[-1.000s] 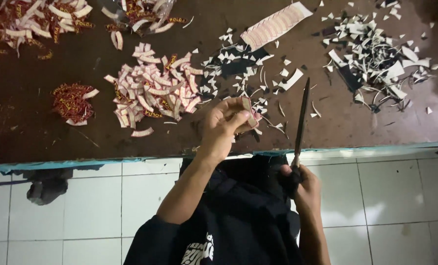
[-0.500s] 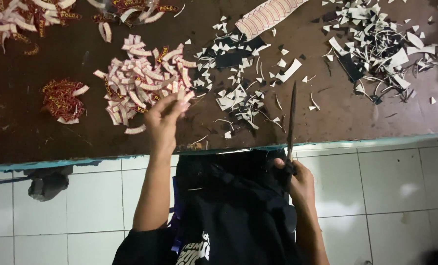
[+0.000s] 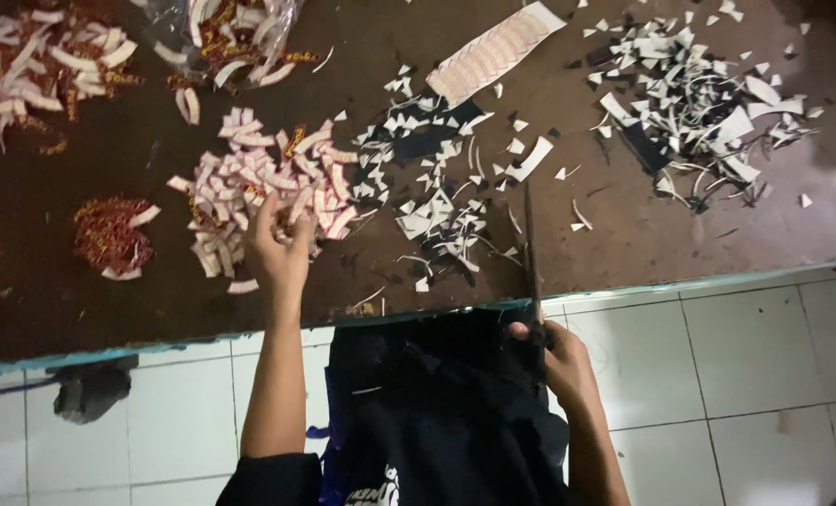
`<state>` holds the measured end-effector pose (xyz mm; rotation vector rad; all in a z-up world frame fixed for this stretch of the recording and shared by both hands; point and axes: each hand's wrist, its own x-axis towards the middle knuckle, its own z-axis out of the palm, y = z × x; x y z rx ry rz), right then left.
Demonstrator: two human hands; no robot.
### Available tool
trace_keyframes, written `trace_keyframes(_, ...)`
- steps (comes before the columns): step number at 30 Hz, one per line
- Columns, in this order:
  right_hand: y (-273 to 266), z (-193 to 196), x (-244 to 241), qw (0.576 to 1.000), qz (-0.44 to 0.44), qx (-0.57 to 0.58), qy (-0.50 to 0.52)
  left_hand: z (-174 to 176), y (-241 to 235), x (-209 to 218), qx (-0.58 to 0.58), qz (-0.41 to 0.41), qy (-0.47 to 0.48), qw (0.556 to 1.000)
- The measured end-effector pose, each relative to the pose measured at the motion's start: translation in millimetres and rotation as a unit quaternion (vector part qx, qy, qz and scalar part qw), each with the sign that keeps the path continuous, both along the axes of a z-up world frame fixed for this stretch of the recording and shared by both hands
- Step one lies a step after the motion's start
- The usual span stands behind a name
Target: Cutting individual fabric labels from a sheet using scissors
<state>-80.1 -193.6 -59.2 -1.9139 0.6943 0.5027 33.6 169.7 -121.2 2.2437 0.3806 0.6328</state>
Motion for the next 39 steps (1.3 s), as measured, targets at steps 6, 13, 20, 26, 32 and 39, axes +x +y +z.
trace_keyframes(6,-11.0,0.0,19.0,0.997,0.069,-0.037,0.0,-32.7,-29.6,17.4,-0.015,-0.095,-0.112,0.989)
trace_keyframes(13,-10.4,16.5,65.5,0.986,0.145,-0.052,-0.061,-32.9,-94.1,26.6,0.029,-0.181,-0.044,0.982)
trace_keyframes(20,-9.4,-65.7,151.5,0.924,0.164,0.092,-0.333,-77.0,-153.6,80.2,0.031,-0.275,0.021,0.961)
trace_keyframes(26,7.4,-105.8,224.8,0.877,0.164,0.139,-0.43,-69.0,-176.9,134.6,0.039,-0.319,0.014,0.947)
trace_keyframes(32,18.3,-94.4,226.6,0.882,0.1,0.179,-0.425,-125.5,-180.8,211.3,0.073,-0.242,-0.08,0.964)
trace_keyframes(39,14.6,-96.2,232.0,0.905,0.057,0.192,-0.374,-98.6,-188.3,227.0,0.248,-0.166,-0.113,0.948)
